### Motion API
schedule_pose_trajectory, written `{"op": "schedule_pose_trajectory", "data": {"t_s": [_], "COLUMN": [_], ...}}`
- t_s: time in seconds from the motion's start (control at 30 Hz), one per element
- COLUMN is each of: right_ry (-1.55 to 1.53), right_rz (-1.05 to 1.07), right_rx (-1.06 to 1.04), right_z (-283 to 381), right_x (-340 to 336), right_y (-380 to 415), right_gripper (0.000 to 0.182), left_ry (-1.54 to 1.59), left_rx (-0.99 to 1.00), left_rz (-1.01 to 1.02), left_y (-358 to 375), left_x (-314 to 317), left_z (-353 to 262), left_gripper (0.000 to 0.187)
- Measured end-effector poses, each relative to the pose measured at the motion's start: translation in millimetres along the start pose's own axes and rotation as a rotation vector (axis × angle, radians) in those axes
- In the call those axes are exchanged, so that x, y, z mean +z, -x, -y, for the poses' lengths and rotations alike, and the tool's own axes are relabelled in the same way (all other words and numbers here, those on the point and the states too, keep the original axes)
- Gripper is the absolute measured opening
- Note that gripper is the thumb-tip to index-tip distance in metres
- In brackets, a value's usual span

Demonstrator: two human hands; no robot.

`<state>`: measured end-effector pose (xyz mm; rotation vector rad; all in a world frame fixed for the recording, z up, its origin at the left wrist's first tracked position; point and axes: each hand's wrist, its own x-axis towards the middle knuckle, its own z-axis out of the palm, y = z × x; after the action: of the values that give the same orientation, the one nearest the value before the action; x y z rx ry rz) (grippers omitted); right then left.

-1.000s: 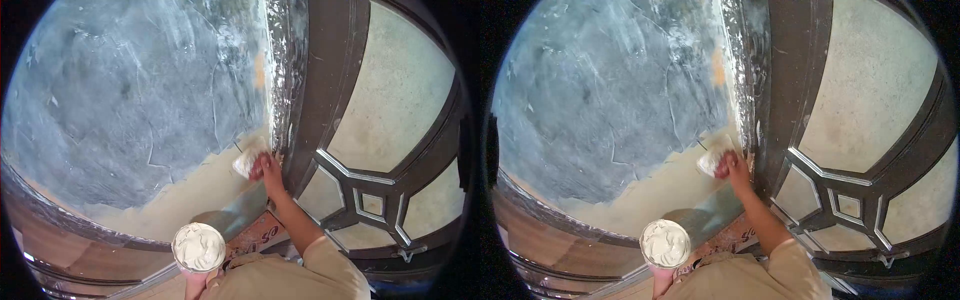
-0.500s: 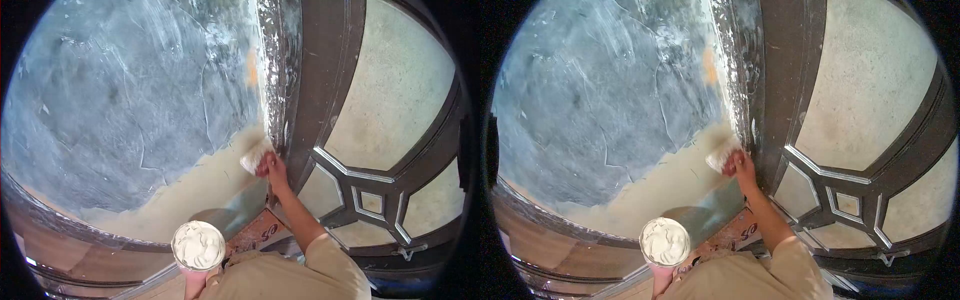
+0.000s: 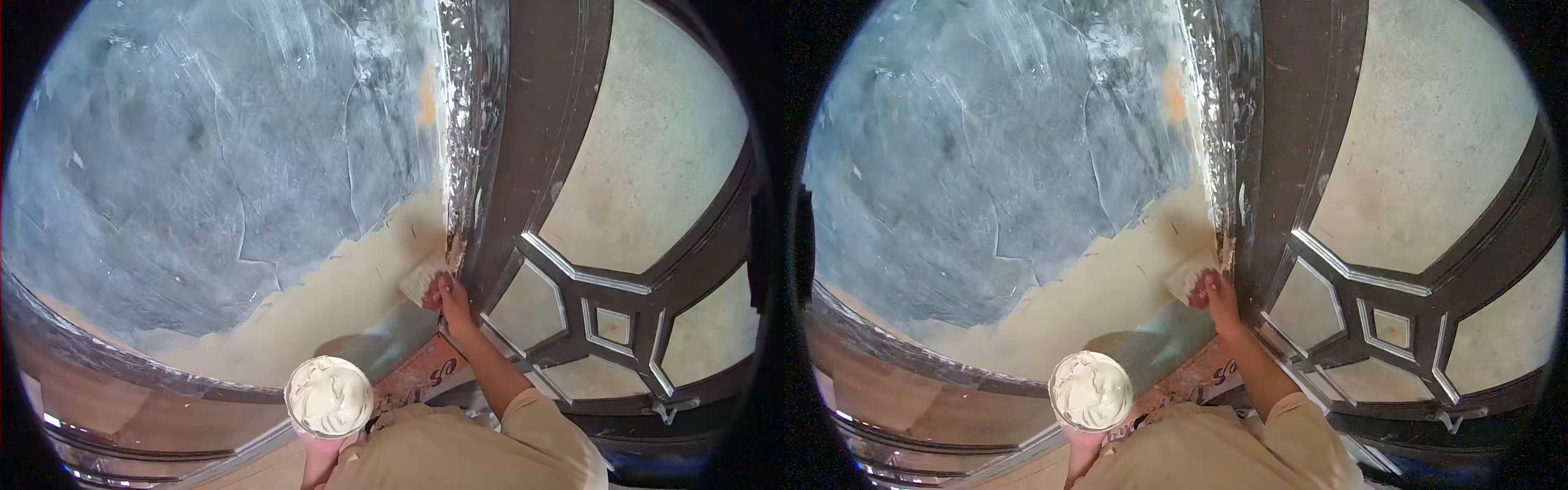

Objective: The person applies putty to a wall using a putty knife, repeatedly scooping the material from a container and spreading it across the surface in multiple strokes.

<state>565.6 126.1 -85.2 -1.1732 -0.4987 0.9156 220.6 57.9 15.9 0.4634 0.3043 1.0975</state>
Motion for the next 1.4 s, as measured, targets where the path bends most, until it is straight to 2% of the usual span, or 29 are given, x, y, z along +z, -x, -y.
{"op": "schedule_pose_trajectory", "data": {"t_s": [0.07, 0.1, 0.17, 0.2, 0.23, 0.27, 0.33, 0.37, 0.43, 0.47, 0.53, 0.6, 0.7, 0.77, 0.8, 0.87, 0.9, 0.93, 0.97, 1.0, 1.03, 1.07, 1.13, 1.17, 1.23, 1.27, 1.3, 1.4], "right_ry": [0.022, 0.02, 0.262, 0.259, 0.466, 0.671, 0.681, 0.649, 0.816, 0.813, 0.142, 0.092, 0.024, 0.119, 0.119, 0.326, 0.445, 0.358, 0.27, 0.12, -0.029, -0.029, 0.353, 0.352, 0.154, 0.196, 0.238, 0.347], "right_rz": [0.075, 0.069, 0.011, 0.008, 0.003, 0.001, -0.102, -0.166, -0.28, -0.281, 0.04, 0.017, -0.049, -0.121, -0.123, 0.004, -0.055, -0.03, -0.004, 0.08, 0.165, 0.169, -0.072, -0.073, -0.051, -0.05, -0.047, 0.017], "right_rx": [-0.251, -0.247, -0.587, -0.583, -0.448, -0.306, -0.291, -0.249, -0.395, -0.394, -0.024, -0.1, -0.278, -0.514, -0.516, -0.342, -0.433, -0.268, -0.105, -0.056, -0.008, -0.011, -0.134, -0.134, -0.339, -0.413, -0.488, -0.421], "right_z": [-1.8, 10.5, 39.4, 35.0, 26.2, 13.9, -55.9, -83.6, -161.0, -166.9, -168.6, -122.2, 7.0, 70.1, 70.7, 56.0, 36.0, -7.2, -55.2, -97.4, -119.9, -112.6, -86.4, -76.2, -40.5, 13.6, 61.3, 67.8], "right_x": [19.1, 36.2, 68.2, 70.8, 72.5, 72.5, 49.5, 36.3, -2.5, -14.7, -29.2, -14.2, 37.0, 68.2, 66.2, 59.2, 50.1, 30.7, 7.0, -20.4, -36.4, -35.2, -32.8, -27.2, 1.0, 24.2, 44.1, 55.1], "right_y": [-17.6, -18.2, -7.6, -6.4, -4.5, -1.7, -2.9, 5.9, 11.0, 14.4, 16.8, 1.8, -10.3, -9.2, -17.3, -36.0, -37.2, -41.4, -42.6, -33.1, -26.7, -21.5, -3.8, -9.0, -37.2, -26.6, -14.0, -24.5], "right_gripper": [0.041, 0.041, 0.04, 0.04, 0.04, 0.04, 0.038, 0.037, 0.032, 0.032, 0.032, 0.031, 0.03, 0.029, 0.029, 0.038, 0.038, 0.038, 0.038, 0.032, 0.028, 0.028, 0.03, 0.03, 0.031, 0.032, 0.035, 0.028], "left_ry": [-0.542, -0.079, -0.069, -0.057, -1.016, -1.02, -0.803, -0.74, -0.748, -0.753, -0.76, -0.762, -0.766, -0.771, -0.774, -0.779, -0.714, -0.713, -0.534, -0.355, -0.82, -0.82, -1.114, -0.803, -0.729, -0.654, -0.392, -0.382], "left_rx": [0.072, -0.042, -0.051, -0.052, 0.145, 0.141, 0.115, 0.071, 0.08, 0.086, 0.1, 0.11, 0.116, 0.125, 0.131, 0.146, 0.154, 0.157, 0.11, 0.064, 0.198, 0.203, 0.112, 0.095, 0.086, 0.08, 0.05, 0.041], "left_rz": [-0.062, -0.096, -0.093, -0.087, 0.062, 0.059, 0.006, -0.052, -0.054, -0.053, -0.048, -0.047, -0.044, -0.035, -0.032, -0.03, 0.033, 0.035, -0.001, -0.036, 0.043, 0.044, -0.069, -0.105, -0.087, -0.068, -0.012, 0.023], "left_y": [3.4, 0.5, 2.5, 3.5, 6.9, 11.1, 17.1, 18.2, 18.8, 18.7, 17.3, 17.6, 19.8, 18.5, 17.6, 17.2, 16.5, 16.4, 16.4, 16.3, 19.3, 20.2, 18.3, 14.9, 13.5, 11.8, 7.6, 4.3], "left_x": [-13.7, -9.4, -11.1, -12.6, -16.0, -21.4, -30.6, -22.2, -16.2, -13.9, -10.2, -7.6, -3.5, 0.8, 3.7, 9.8, 14.7, 14.7, 14.1, 12.9, -7.4, -16.7, -26.4, -24.3, -15.8, -8.0, 15.5, 23.9], "left_z": [-1.7, -3.5, -6.7, -8.0, -7.9, -8.9, -11.4, -14.2, -17.7, -19.7, -21.6, -21.5, -18.5, -17.1, -16.4, -15.5, -15.1, -14.2, -13.4, -12.7, -10.8, -10.3, -8.4, -2.4, -0.3, 0.0, 0.0, 1.9], "left_gripper": [0.069, 0.069, 0.068, 0.069, 0.073, 0.073, 0.077, 0.069, 0.068, 0.068, 0.067, 0.065, 0.064, 0.063, 0.063, 0.062, 0.06, 0.06, 0.06, 0.062, 0.071, 0.071, 0.081, 0.077, 0.072, 0.066, 0.059, 0.06]}}
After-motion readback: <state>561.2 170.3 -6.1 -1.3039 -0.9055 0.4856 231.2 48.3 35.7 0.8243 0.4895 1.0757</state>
